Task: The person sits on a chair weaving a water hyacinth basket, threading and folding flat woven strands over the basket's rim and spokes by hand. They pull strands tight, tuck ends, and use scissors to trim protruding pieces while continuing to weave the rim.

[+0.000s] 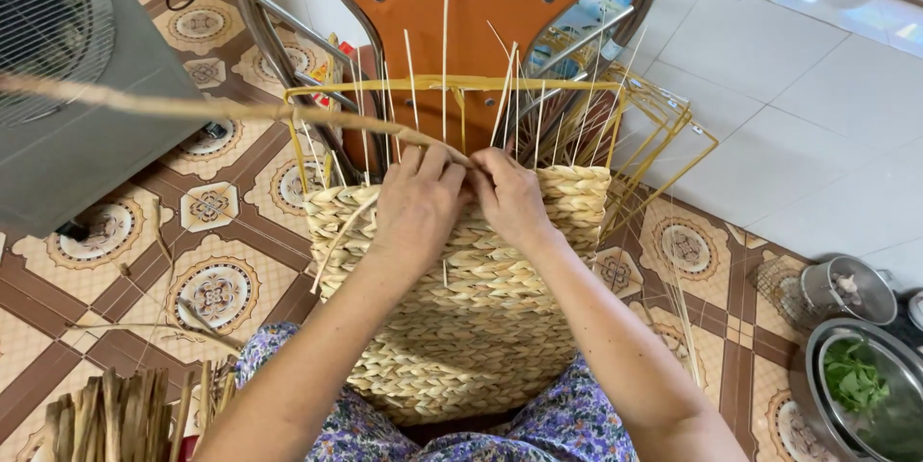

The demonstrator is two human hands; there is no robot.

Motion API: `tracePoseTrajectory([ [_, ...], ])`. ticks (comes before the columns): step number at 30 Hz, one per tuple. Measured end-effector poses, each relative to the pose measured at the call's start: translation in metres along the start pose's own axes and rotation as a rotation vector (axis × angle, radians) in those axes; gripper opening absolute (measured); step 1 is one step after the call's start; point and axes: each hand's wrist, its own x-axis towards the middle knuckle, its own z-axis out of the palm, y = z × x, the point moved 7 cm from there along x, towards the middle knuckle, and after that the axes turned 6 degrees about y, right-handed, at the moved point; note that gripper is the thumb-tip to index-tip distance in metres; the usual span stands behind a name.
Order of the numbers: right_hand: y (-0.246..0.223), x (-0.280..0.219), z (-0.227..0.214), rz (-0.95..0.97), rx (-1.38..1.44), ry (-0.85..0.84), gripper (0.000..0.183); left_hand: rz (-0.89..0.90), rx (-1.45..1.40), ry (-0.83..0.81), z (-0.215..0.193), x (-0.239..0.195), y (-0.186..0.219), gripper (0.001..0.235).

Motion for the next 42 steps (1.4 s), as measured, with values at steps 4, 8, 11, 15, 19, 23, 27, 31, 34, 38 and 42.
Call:
tracePoseTrajectory([
  [4,0.012,0.001,0.004,0.151,0.012,0.016,0.006,0.004,0.104,-0.108,0.048,-0.011,-0.004,0.020],
  [8,0.012,-0.003,0.001,0.244,0.044,0.127,0.019,-0.106,0.020,-0.240,0.059,-0.016,-0.001,0.019],
  [11,0.016,-0.006,0.002,0.177,-0.007,0.234,0.020,-0.247,-0.154,-0.342,0.062,-0.012,-0.002,0.014],
  [15,0.028,-0.007,0.015,0.253,-0.006,0.186,0.007,-0.452,-0.414,-0.310,0.061,-0.003,-0.018,0.012],
  [19,-0.002,0.007,0.000,0.315,-0.074,0.133,0.003,-0.474,-0.467,-0.194,0.068,0.001,-0.030,0.006],
  [23,0.000,0.014,0.010,0.350,-0.339,-0.155,0.008,-0.550,-0.477,-0.224,0.080,0.010,-0.034,0.005],
  [27,0.013,0.010,0.021,0.423,-0.324,-0.308,0.015,-0.618,-0.542,-0.145,0.099,0.006,-0.042,0.004],
  [31,0.004,0.007,0.020,0.398,-0.328,-0.285,0.010,-0.688,-0.562,-0.048,0.085,0.005,-0.046,0.007],
  [34,0.010,-0.002,0.015,0.541,-0.269,-0.253,0.012,-0.859,-0.782,0.084,0.095,-0.019,-0.061,0.013],
  [38,0.023,-0.009,0.013,0.465,-0.081,-0.091,0.016,-0.941,-1.294,0.334,0.099,-0.057,-0.069,0.017],
  [42,0.028,-0.011,0.017,0.422,0.112,-0.029,0.025,-0.866,-1.140,0.113,0.057,-0.044,-0.044,0.020],
])
